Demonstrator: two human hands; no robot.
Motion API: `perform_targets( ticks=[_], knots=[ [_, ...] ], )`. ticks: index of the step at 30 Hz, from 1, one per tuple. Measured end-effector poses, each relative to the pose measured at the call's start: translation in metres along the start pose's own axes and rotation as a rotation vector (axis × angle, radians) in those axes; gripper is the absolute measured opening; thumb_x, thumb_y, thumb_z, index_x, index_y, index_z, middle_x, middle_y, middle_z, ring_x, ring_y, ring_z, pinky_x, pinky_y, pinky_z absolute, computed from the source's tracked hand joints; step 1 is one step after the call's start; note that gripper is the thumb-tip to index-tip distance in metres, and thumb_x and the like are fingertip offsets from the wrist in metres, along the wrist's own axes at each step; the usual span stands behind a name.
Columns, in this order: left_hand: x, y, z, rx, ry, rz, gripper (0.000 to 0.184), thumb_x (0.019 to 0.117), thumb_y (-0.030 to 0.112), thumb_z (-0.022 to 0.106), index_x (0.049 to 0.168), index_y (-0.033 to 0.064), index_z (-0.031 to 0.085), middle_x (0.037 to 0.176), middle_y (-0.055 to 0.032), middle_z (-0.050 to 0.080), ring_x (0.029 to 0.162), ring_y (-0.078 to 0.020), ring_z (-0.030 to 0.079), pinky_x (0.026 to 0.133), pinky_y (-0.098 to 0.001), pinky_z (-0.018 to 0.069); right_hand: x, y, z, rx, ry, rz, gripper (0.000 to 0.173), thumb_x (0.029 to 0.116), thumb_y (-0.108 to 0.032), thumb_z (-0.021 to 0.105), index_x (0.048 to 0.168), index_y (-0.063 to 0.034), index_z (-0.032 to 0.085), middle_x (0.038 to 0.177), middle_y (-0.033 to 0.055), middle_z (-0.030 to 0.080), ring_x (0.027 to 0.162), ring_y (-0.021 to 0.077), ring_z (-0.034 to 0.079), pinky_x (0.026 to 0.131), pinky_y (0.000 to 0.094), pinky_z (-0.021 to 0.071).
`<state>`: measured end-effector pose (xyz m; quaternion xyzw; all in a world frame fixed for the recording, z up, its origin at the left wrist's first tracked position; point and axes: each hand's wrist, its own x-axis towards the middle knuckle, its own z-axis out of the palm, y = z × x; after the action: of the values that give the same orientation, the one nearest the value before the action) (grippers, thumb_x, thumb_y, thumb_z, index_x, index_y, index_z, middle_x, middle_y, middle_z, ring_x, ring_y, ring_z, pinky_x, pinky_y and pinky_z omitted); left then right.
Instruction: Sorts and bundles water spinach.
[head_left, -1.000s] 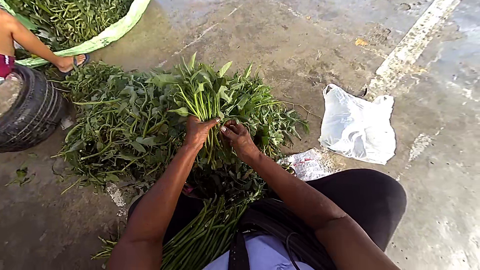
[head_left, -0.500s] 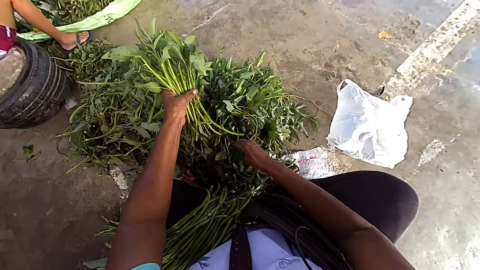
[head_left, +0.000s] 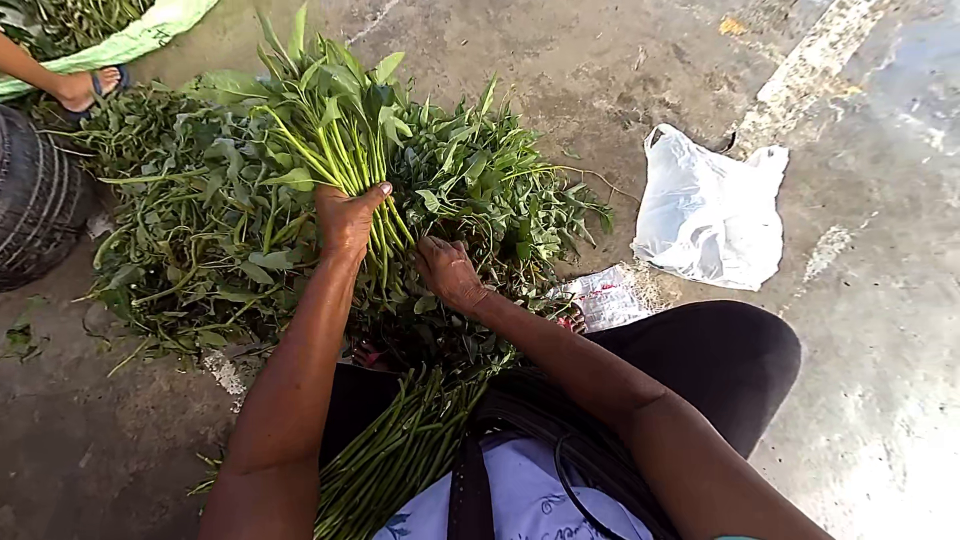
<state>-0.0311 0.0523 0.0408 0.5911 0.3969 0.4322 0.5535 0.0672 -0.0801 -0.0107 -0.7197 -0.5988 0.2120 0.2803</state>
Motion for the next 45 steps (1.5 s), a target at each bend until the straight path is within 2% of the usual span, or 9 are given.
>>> perform_targets(
  ticks=[12, 20, 22, 24, 26, 33, 38, 41, 45],
  knots=[
    [0.011, -0.005, -0.009, -0.095, 0.003, -0.094, 0.053, 0.0818, -0.013, 0.074, 0.127, -0.0034, 0.048, 0.101, -0.0104, 0.07, 0.084, -0.0169, 0.073, 0.078, -0.0328, 0.0636, -0.058, 0.026, -0.022, 0.077, -0.241, -0.167, 0.036, 0.1101, -0.027, 0.045, 0.096, 0.0021, 0.062, 0.092, 0.0181, 0.063, 0.089, 0.0336, 0.066, 0.08, 0.0526, 0.0505],
    [0.01, 0.001, -0.008, -0.176, 0.066, -0.086, 0.032, 0.0872, -0.009, 0.071, 0.114, -0.0004, 0.055, 0.087, -0.0077, 0.073, 0.077, -0.0197, 0.074, 0.074, -0.0355, 0.0647, -0.062, 0.061, -0.01, 0.013, 0.26, -0.365, 0.06, 0.1045, -0.043, 0.055, 0.059, -0.004, 0.053, 0.057, 0.0096, 0.054, 0.055, 0.0254, 0.057, 0.057, 0.0423, 0.0455],
    [0.011, 0.005, -0.011, -0.219, 0.097, -0.081, 0.035, 0.087, -0.008, 0.072, 0.117, -0.0004, 0.054, 0.091, -0.0098, 0.073, 0.079, -0.0236, 0.075, 0.074, -0.0394, 0.0656, -0.049, 0.088, -0.023, -0.063, 0.116, -0.218, 0.066, 0.1053, -0.052, 0.046, 0.067, -0.0001, 0.06, 0.07, 0.0168, 0.061, 0.07, 0.0338, 0.063, 0.069, 0.0521, 0.0462],
    [0.014, 0.014, -0.017, -0.28, 0.094, -0.086, 0.04, 0.0876, -0.009, 0.071, 0.122, -0.0015, 0.051, 0.097, -0.0137, 0.073, 0.085, -0.0289, 0.076, 0.077, -0.0439, 0.0665, -0.031, 0.118, -0.038, -0.141, -0.127, 0.056, 0.069, 0.1047, -0.059, 0.041, 0.105, 0.0019, 0.073, 0.121, 0.025, 0.066, 0.115, 0.0438, 0.062, 0.094, 0.0655, 0.0436],
    [0.015, 0.022, -0.023, -0.321, 0.056, -0.144, 0.04, 0.0894, -0.007, 0.07, 0.123, 0.0, 0.05, 0.1, -0.0141, 0.073, 0.087, -0.0303, 0.076, 0.079, -0.0455, 0.0664, -0.009, 0.143, -0.044, -0.101, -0.179, 0.301, 0.058, 0.106, -0.049, 0.049, 0.138, -0.0024, 0.062, 0.15, 0.0222, 0.051, 0.134, 0.0443, 0.051, 0.106, 0.0678, 0.0383],
    [0.015, 0.022, -0.018, -0.369, 0.014, -0.477, 0.018, 0.0961, 0.0, 0.063, 0.114, -0.0007, 0.06, 0.096, -0.0125, 0.073, 0.085, -0.0214, 0.073, 0.076, -0.0353, 0.0633, 0.035, 0.167, -0.011, 0.189, -0.077, 0.665, 0.037, 0.1033, -0.03, 0.06, 0.124, -0.0009, 0.07, 0.122, 0.0253, 0.068, 0.118, 0.042, 0.063, 0.101, 0.0628, 0.0469],
    [0.018, 0.024, -0.021, -0.395, 0.036, -0.467, 0.032, 0.0943, -0.005, 0.063, 0.124, -0.0006, 0.054, 0.105, -0.0151, 0.074, 0.087, -0.0226, 0.075, 0.074, -0.0346, 0.064, 0.031, 0.128, -0.033, 0.296, 0.067, 0.477, 0.03, 0.0978, -0.021, 0.07, 0.119, 0.0, 0.069, 0.113, 0.0201, 0.071, 0.107, 0.0333, 0.068, 0.098, 0.0542, 0.051],
    [0.016, 0.024, -0.02, -0.392, 0.053, -0.484, 0.023, 0.0935, -0.004, 0.062, 0.115, 0.0002, 0.058, 0.097, -0.0128, 0.073, 0.086, -0.0226, 0.074, 0.077, -0.0361, 0.0633, 0.027, 0.105, -0.063, 0.719, 0.239, 0.269, 0.018, 0.0923, -0.006, 0.073, 0.106, 0.0036, 0.065, 0.091, 0.0087, 0.069, 0.081, 0.0133, 0.068, 0.078, 0.032, 0.0585],
    [0.015, 0.022, -0.014, -0.383, 0.067, -0.488, 0.021, 0.0934, -0.003, 0.062, 0.113, -0.0007, 0.056, 0.093, -0.0155, 0.07, 0.087, -0.0303, 0.073, 0.079, -0.0477, 0.0641, 0.019, 0.081, -0.094, 0.962, 0.315, -0.015, 0.015, 0.0894, 0.004, 0.071, 0.099, -0.0028, 0.061, 0.094, 0.0031, 0.07, 0.08, 0.0138, 0.072, 0.079, 0.0335, 0.0641]
  ],
)
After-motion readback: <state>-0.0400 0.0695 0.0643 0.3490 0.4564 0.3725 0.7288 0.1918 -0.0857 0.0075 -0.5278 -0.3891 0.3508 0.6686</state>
